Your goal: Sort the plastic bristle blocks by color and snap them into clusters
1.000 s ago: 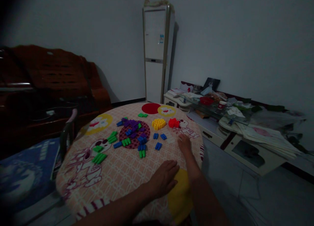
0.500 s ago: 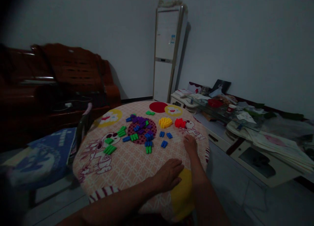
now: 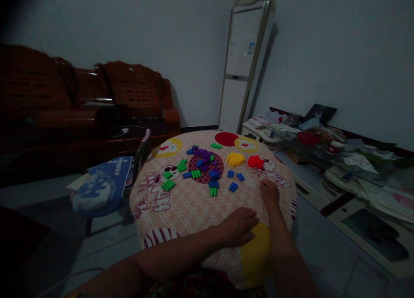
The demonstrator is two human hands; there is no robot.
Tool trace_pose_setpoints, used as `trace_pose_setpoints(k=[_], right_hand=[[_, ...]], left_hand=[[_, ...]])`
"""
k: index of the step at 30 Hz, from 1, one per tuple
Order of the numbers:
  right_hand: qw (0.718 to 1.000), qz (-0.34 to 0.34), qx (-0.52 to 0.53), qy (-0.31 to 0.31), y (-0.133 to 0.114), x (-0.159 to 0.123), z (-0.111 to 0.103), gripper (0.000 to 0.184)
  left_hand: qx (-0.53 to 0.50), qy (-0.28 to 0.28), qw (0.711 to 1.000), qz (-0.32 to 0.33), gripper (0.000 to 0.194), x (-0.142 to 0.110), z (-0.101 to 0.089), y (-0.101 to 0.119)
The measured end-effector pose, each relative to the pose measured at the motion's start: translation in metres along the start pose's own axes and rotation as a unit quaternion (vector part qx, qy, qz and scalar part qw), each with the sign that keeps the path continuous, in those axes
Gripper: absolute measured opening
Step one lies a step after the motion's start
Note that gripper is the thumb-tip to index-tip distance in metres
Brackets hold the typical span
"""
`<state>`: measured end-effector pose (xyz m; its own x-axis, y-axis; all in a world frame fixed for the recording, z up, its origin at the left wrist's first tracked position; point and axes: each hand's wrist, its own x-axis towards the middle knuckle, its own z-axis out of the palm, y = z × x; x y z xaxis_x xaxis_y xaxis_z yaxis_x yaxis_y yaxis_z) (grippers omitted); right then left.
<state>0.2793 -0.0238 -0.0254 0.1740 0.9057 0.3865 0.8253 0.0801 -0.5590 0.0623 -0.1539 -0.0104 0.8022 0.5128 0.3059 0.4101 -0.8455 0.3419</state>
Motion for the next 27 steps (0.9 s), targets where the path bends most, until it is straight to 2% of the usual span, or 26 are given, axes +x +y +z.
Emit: trace_pose_setpoints(k=[9, 14, 18, 22, 24, 27], right_hand=[[1.000, -0.021, 0.000, 0.005, 0.001, 0.000, 0.000, 0.028], [0.999, -0.038, 0.012, 0.019, 0.006, 0.000, 0.003, 0.030], [0.999, -0.037, 0.016, 0.017, 0.008, 0.001, 0.004, 0.028], [0.999, -0.037, 0.021, 0.026, 0.008, 0.002, 0.004, 0.026], [0.999, -0.036, 0.023, 0.029, 0.008, 0.001, 0.004, 0.026], [0.999, -0.037, 0.023, 0.029, 0.008, 0.001, 0.006, 0.027]], left_hand=[[-0.037, 0.022, 0.999, -0.007, 0.043, -0.002, 0.007, -0.005], [-0.070, 0.078, 0.994, -0.022, 0.040, -0.005, 0.019, -0.012], [-0.085, 0.126, 0.987, -0.042, 0.034, -0.005, 0.021, -0.018], [-0.078, 0.199, 0.975, -0.066, 0.031, -0.004, 0.007, -0.040], [-0.058, 0.241, 0.964, -0.102, 0.031, -0.003, -0.008, -0.063], [-0.021, 0.285, 0.943, -0.173, 0.036, -0.002, -0.040, -0.107]])
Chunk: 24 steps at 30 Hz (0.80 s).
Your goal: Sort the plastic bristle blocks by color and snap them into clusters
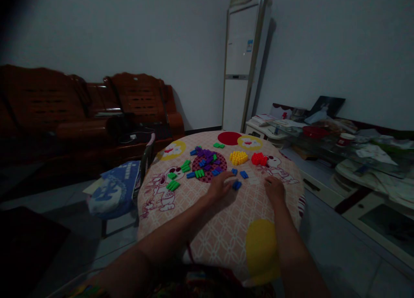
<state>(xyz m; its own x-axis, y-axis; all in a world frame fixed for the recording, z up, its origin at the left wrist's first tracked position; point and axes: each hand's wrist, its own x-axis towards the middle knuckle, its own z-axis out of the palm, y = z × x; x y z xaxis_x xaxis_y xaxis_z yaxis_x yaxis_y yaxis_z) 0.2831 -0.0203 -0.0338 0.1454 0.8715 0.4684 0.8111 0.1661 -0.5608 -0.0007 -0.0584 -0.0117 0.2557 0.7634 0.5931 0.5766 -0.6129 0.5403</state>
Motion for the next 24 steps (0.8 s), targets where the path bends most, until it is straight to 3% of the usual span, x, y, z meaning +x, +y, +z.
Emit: trace_pose_setpoints(k=[4, 9, 16, 21, 24], right_hand=[[1.000, 0.001, 0.013, 0.009, 0.002, -0.002, 0.002, 0.026], [1.000, -0.007, 0.027, 0.004, 0.009, -0.004, 0.005, 0.026], [0.998, -0.054, 0.020, 0.018, 0.017, -0.012, 0.012, 0.030], [0.997, -0.068, 0.017, 0.036, 0.018, -0.017, 0.012, 0.030], [0.997, -0.060, 0.024, 0.037, 0.019, -0.015, 0.010, 0.028]], left_hand=[[0.066, 0.047, 0.994, -0.070, 0.042, 0.051, -0.036, -0.047], [0.176, 0.016, 0.970, -0.168, 0.047, 0.107, -0.060, -0.084], [0.241, -0.091, 0.949, -0.182, 0.054, 0.165, -0.041, -0.119], [0.263, -0.138, 0.926, -0.234, 0.066, 0.194, -0.021, -0.141], [0.271, -0.161, 0.916, -0.248, 0.062, 0.206, -0.014, -0.150]])
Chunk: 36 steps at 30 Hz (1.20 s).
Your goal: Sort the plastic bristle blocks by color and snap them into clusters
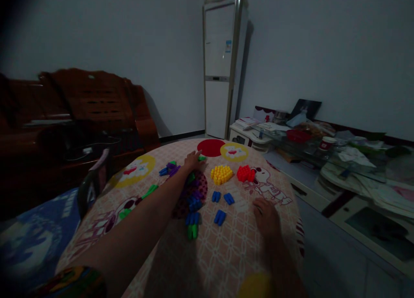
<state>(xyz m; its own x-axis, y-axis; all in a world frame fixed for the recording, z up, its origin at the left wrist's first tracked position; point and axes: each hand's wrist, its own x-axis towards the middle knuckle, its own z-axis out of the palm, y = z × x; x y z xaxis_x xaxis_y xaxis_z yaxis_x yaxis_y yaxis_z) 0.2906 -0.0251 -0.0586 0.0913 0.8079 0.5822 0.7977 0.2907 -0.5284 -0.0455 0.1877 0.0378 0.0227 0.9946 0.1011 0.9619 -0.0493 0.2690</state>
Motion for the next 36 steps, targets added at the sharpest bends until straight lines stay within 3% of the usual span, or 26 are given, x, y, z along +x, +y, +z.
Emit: trace_pose_setpoints(k=[4, 8, 12, 16, 22, 29, 33, 36], right_hand=[[1.000, 0.013, 0.015, -0.009, -0.001, 0.005, -0.003, 0.027], [0.999, 0.025, 0.016, -0.012, -0.006, 0.008, -0.007, 0.028], [0.999, 0.039, 0.017, -0.028, -0.012, 0.009, -0.009, 0.028], [0.997, 0.047, 0.043, -0.036, -0.023, 0.010, -0.002, 0.037], [0.990, 0.026, 0.079, -0.114, -0.067, 0.013, 0.027, 0.047], [0.975, -0.008, 0.133, -0.179, -0.126, 0.009, 0.053, 0.042], [0.976, 0.004, 0.162, -0.146, -0.136, 0.000, 0.051, 0.041], [0.988, 0.036, 0.117, -0.096, -0.132, -0.005, 0.042, 0.029]], left_hand=[[0.043, -0.044, 0.997, 0.041, 0.047, 0.010, 0.005, 0.000], [0.064, -0.051, 0.994, 0.070, 0.038, 0.002, 0.006, -0.005], [0.074, -0.068, 0.990, 0.104, 0.033, -0.028, -0.001, -0.009], [0.065, -0.073, 0.986, 0.135, 0.027, -0.075, -0.009, -0.010], [0.044, -0.043, 0.987, 0.149, 0.027, -0.143, -0.013, -0.014], [-0.028, -0.017, 0.988, 0.152, 0.018, -0.176, -0.014, -0.018], [-0.066, 0.036, 0.988, 0.137, 0.022, -0.186, -0.003, -0.023], [-0.105, 0.093, 0.983, 0.123, 0.028, -0.189, 0.006, -0.022]])
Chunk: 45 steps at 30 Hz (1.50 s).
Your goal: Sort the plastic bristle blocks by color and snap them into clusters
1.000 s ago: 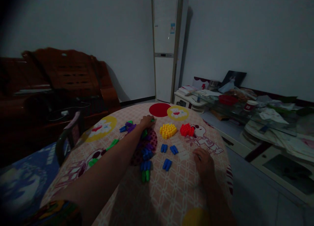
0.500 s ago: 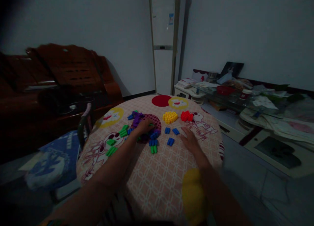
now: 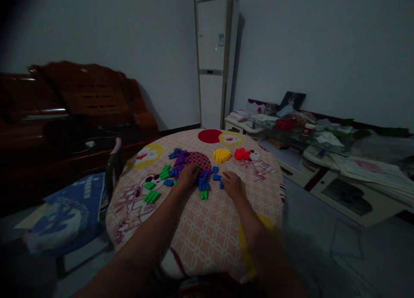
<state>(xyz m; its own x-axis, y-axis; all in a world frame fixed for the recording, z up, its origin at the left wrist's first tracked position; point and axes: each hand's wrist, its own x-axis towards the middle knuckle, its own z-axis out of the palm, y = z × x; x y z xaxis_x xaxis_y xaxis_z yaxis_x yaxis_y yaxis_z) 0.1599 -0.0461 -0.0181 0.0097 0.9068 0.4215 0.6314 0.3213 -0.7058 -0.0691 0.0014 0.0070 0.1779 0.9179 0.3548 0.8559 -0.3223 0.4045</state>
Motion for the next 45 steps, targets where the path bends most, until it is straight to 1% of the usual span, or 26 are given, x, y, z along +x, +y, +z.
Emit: trace_pose_setpoints(k=[1, 3, 6, 8, 11, 13, 16, 18, 19, 20, 22, 25, 28, 31, 35, 37, 39, 42, 43, 45], right_hand=[[1.000, -0.001, -0.026, 0.000, 0.001, -0.002, -0.003, 0.025], [0.996, -0.026, -0.083, -0.018, 0.002, -0.007, -0.007, 0.018], [0.988, -0.056, -0.142, -0.028, 0.001, -0.012, -0.010, 0.016], [0.988, -0.037, -0.150, -0.019, 0.000, -0.014, -0.012, 0.018], [0.991, 0.021, -0.130, -0.003, 0.005, -0.014, -0.017, 0.018], [0.991, 0.057, -0.113, 0.031, 0.012, -0.012, -0.025, 0.015], [0.978, 0.100, -0.126, 0.136, 0.028, -0.006, -0.041, 0.020], [0.961, 0.113, -0.153, 0.200, 0.039, -0.002, -0.052, 0.028], [0.955, 0.113, -0.166, 0.218, 0.045, -0.001, -0.056, 0.030], [0.952, 0.109, -0.177, 0.223, 0.050, 0.000, -0.060, 0.030], [0.955, 0.094, -0.198, 0.199, 0.057, -0.001, -0.063, 0.024], [0.960, 0.065, -0.237, 0.131, 0.063, -0.005, -0.061, 0.020], [0.958, 0.051, -0.260, 0.107, 0.065, -0.006, -0.059, 0.021], [0.953, 0.062, -0.270, 0.121, 0.065, -0.001, -0.062, 0.019], [0.941, 0.110, -0.273, 0.166, 0.064, 0.011, -0.070, 0.034], [0.938, 0.119, -0.269, 0.184, 0.064, 0.018, -0.073, 0.037], [0.935, 0.136, -0.270, 0.188, 0.065, 0.023, -0.075, 0.037], [0.930, 0.164, -0.274, 0.181, 0.067, 0.026, -0.074, 0.035], [0.929, 0.167, -0.271, 0.190, 0.068, 0.026, -0.073, 0.034], [0.925, 0.159, -0.258, 0.229, 0.069, 0.024, -0.072, 0.037]], left_hand=[[-0.009, 0.018, 1.000, -0.002, 0.029, 0.000, 0.002, 0.002], [-0.029, 0.042, 0.999, 0.011, 0.028, -0.001, 0.006, 0.009], [-0.051, 0.046, 0.996, 0.065, 0.025, -0.001, 0.008, 0.022], [-0.047, 0.036, 0.994, 0.094, 0.023, -0.003, 0.007, 0.028], [-0.025, 0.013, 0.994, 0.108, 0.023, -0.006, 0.003, 0.033], [-0.013, -0.006, 0.994, 0.113, 0.027, -0.008, 0.001, 0.033], [0.002, -0.027, 0.992, 0.121, 0.031, -0.008, 0.001, 0.033], [0.013, -0.031, 0.992, 0.123, 0.033, -0.007, 0.002, 0.032], [0.017, -0.033, 0.992, 0.124, 0.034, -0.006, 0.002, 0.031], [0.019, -0.036, 0.991, 0.126, 0.036, -0.006, 0.003, 0.031], [0.020, -0.043, 0.990, 0.134, 0.039, -0.006, 0.002, 0.030], [0.018, -0.051, 0.987, 0.150, 0.043, -0.006, 0.001, 0.030], [0.020, -0.055, 0.987, 0.149, 0.033, -0.007, 0.002, 0.032], [0.019, -0.044, 0.990, 0.133, 0.024, -0.007, 0.004, 0.033], [0.013, -0.028, 0.993, 0.114, 0.027, -0.007, 0.006, 0.033], [0.011, -0.021, 0.994, 0.107, 0.027, -0.007, 0.006, 0.033], [0.000, -0.015, 0.995, 0.102, 0.025, -0.007, 0.004, 0.034], [-0.036, 0.021, 0.996, 0.078, 0.025, -0.009, 0.001, 0.039], [-0.050, 0.035, 0.996, 0.066, 0.026, -0.010, 0.000, 0.042], [-0.081, 0.053, 0.994, 0.045, 0.028, -0.013, -0.002, 0.048]])
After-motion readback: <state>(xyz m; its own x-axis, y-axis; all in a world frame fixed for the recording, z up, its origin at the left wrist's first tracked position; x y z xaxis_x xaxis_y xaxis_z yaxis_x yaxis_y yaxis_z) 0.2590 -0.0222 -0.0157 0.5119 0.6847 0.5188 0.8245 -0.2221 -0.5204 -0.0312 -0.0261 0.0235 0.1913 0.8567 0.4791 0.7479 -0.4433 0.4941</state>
